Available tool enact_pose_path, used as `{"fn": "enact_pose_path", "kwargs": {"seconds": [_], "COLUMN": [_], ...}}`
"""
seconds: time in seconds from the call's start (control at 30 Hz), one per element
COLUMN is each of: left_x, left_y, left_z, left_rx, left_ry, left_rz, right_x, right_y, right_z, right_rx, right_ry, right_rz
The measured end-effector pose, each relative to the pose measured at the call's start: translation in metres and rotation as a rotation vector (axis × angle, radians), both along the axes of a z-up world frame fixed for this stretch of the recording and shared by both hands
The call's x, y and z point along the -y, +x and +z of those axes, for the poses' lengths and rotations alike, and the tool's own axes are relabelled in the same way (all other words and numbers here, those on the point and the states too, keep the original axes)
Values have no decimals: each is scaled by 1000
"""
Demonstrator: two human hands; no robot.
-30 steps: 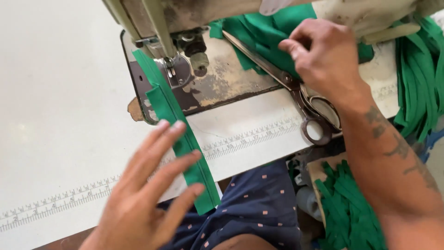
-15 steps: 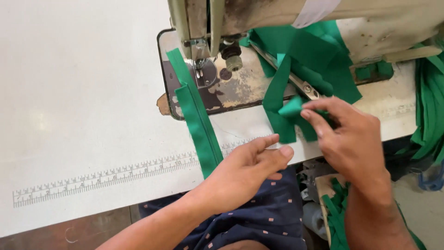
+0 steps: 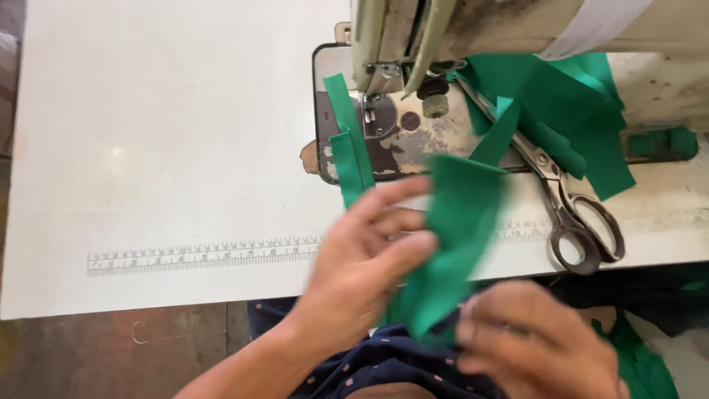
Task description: Sewing and trimming green fabric strips using an industrial sewing machine and scissors
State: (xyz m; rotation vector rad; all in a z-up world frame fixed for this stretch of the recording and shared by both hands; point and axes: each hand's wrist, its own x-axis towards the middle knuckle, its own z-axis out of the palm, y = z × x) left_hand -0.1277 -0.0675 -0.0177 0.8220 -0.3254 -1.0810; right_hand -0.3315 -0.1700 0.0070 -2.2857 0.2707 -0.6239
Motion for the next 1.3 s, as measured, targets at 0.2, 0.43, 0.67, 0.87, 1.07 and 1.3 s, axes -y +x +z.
{"fn": "enact_pose_path", "kwargs": {"seconds": [0.2,0.43,0.67,0.87,1.07,1.3], "left_x": [-55,-55,-41,-19,7,-1], "left_y": [18,-13,-30,-17,-26,-30], "left_z": [-3,-29,7,37,54,82], "left_rx": [266,167,485,785,890,987], "left_ry": [195,140,170,114,87,36], "left_rz": [369,321,181,314,494,353], "right_x": [116,70,26,11,-2,3], "right_y": [67,76,75,65,68,64], "right_z": [-42,26,2,46,47,38], "right_rx": [-370,-350,-33,1,283,359], "right_ry": [-337,-250,572,283,-467,-298], "right_rz": [186,-254,-216,-342,-353,-345]}}
